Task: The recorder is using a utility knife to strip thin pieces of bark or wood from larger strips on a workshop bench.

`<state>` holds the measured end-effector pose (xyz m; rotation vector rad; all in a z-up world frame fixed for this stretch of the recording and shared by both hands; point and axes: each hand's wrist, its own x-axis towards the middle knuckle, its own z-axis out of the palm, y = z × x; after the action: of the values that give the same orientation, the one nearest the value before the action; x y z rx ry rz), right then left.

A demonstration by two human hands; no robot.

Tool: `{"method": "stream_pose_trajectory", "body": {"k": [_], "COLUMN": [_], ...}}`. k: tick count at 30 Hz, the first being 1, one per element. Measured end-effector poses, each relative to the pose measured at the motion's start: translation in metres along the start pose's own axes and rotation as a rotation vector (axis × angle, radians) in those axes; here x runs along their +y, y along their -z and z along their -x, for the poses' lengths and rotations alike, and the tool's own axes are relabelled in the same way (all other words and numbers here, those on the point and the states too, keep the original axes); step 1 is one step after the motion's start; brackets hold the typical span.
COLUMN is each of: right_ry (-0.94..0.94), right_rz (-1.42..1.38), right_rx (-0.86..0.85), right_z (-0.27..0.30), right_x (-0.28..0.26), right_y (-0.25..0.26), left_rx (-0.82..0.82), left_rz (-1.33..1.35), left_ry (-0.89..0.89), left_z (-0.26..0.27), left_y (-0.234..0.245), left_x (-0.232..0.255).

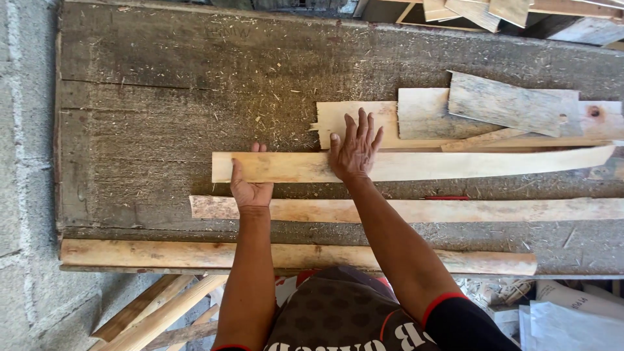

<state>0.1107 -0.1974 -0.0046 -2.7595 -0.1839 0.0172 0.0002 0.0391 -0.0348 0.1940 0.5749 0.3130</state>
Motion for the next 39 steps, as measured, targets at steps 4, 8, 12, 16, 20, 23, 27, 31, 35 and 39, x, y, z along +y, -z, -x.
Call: {"method": "stream_pose_trajectory", "body": {"k": [4,8,12,16,20,23,27,31,35,39], "right_ry": [-0.022,-0.03,-0.059,-0.063,-0.059,-0.057,-0.061,-0.07,-0.072,-0.071], "right_rz": [-0.011,-0.054,-0.071,-0.08,-0.106,-0.11,-0.092,-0.079,-0.055,-0.042], "right_rx": [-0.01,0.029,0.037,0.043,0.048,0.051,0.04,0.031,0.035,0.029], "right_z": [-0.001,-0.001,0.001,-0.002,-0.001,-0.001,-0.003,-0.003,-0.004,-0.004], "right_x": [0.005,0.002,0.001,-0.003,-0.003,-0.003,-0.004,-0.001,0.001,-0.001], "right_y": [-0.022,-0.024,-0.021,-0.015,-0.014,-0.015,-0.015,-0.02,-0.024,-0.021], "left_rx": [0.049,0.136,0.169,0.137,0.035,0.046,0.269,0.326,0.481,0.604], "left_rz": [-0.05,-0.098,-0.158,-0.179,-0.12,-0.159,-0.209,-0.224,-0.291,-0.288], "left_ry": [-0.012,-0.02,-0.063,-0.083,-0.059,-0.094,-0.182,-0.221,-0.301,-0.304], "left_z": [0.02,0.026,0.039,0.04,0.047,0.05,0.051,0.052,0.047,0.036], "left_y": [-0.019,-0.014,-0.015,0.0,0.017,0.015,-0.032,-0.066,-0.082,-0.09], "left_x": [-0.001,-0.006,-0.014,-0.014,-0.014,-0.017,-0.025,-0.032,-0.035,-0.034]}}
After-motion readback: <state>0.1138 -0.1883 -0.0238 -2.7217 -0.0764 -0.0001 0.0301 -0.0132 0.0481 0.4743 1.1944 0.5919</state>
